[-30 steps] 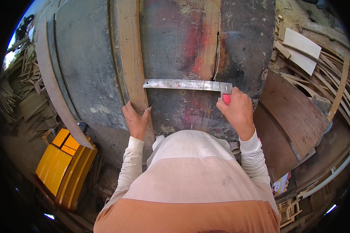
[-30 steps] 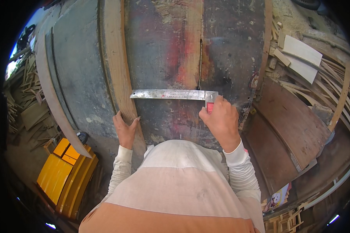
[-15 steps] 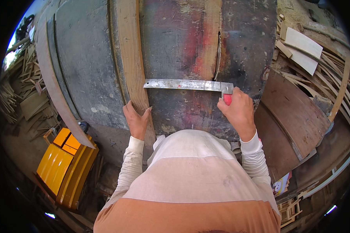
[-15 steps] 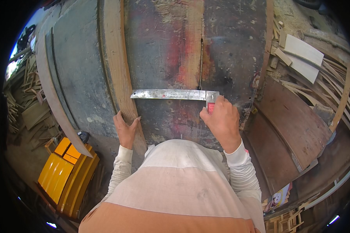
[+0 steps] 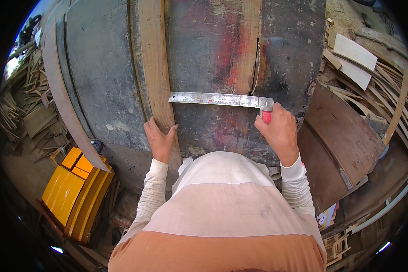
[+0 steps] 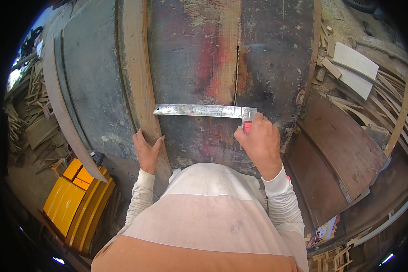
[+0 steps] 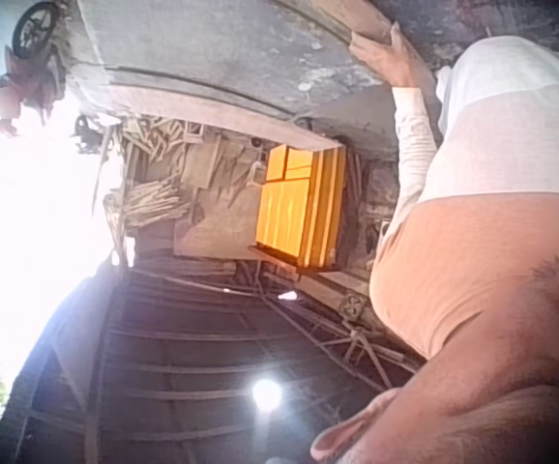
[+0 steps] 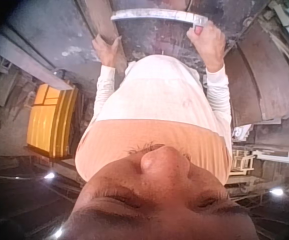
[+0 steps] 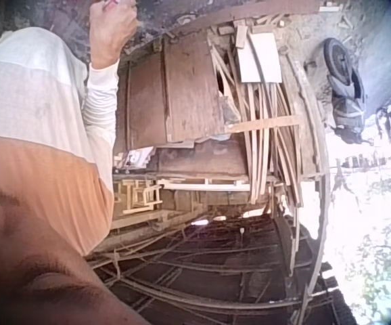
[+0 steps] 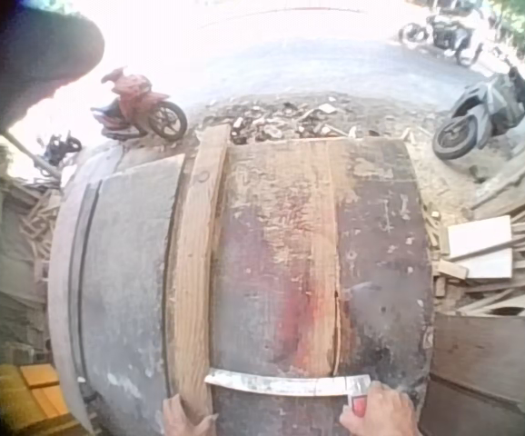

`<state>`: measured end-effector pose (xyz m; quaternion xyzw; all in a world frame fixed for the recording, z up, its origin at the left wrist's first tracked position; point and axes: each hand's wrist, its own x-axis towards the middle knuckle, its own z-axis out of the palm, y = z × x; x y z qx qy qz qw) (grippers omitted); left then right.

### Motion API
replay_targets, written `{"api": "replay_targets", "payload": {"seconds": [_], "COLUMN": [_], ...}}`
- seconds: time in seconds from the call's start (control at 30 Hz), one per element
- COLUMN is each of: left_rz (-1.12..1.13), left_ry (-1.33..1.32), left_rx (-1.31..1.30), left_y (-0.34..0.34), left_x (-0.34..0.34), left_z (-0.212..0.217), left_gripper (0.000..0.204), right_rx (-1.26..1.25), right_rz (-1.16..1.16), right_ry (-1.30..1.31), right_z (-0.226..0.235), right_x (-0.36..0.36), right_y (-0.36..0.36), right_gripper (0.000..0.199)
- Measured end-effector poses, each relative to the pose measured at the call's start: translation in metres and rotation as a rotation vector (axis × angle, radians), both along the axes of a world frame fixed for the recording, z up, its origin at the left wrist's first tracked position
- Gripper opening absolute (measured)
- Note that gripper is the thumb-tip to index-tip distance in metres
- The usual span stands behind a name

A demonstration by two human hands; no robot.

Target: The person uses a square ruler to mark and measure several pieces of wood and plywood on a workbench, then moves and stacks the measured wood pieces.

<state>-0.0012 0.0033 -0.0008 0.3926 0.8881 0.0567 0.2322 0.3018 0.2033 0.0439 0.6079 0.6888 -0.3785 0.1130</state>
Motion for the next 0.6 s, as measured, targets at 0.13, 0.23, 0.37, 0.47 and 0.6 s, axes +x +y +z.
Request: {"api": "replay_targets", "payload": {"seconds": [0.13,0.23,0.37,0.47,0.6], "left_rz": [0.012,0.012,0.014,0.015,0.025], "left_ry": [-0.013,-0.012,-0.015,-0.02,-0.023], "left_rx": [-0.012,-0.019,-0.025,-0.029,-0.025], "left_y": [0.0007,0.0009,0.0013,0.0018,0.0009], "left_x": [0.0003,0.0004,0.0004,0.0004,0.0004], "left_z": [0.0009,0.0013,0.0019,0.0022,0.0017], "left_gripper": [0.08,0.08,0.08,0.08,0.08], "right_rx": [0.007,0.005,0.0,0.005,0.003], "right_rz": [-0.001,-0.006,-0.012,-0.019,-0.025], "right_ry": [-0.001,-0.001,-0.003,0.002,0.003], "right_z": [-0.0015,-0.0006,-0.0008,-0.0011,-0.0008], "right_x": [0.0007,0.0001,-0.0001,-0.0001,-0.0001], "right_y": [-0.0012,-0.0011,-0.0011,-0.0015,-0.0021], "right_gripper": [0.036,0.036,0.036,0.035,0.035]}}
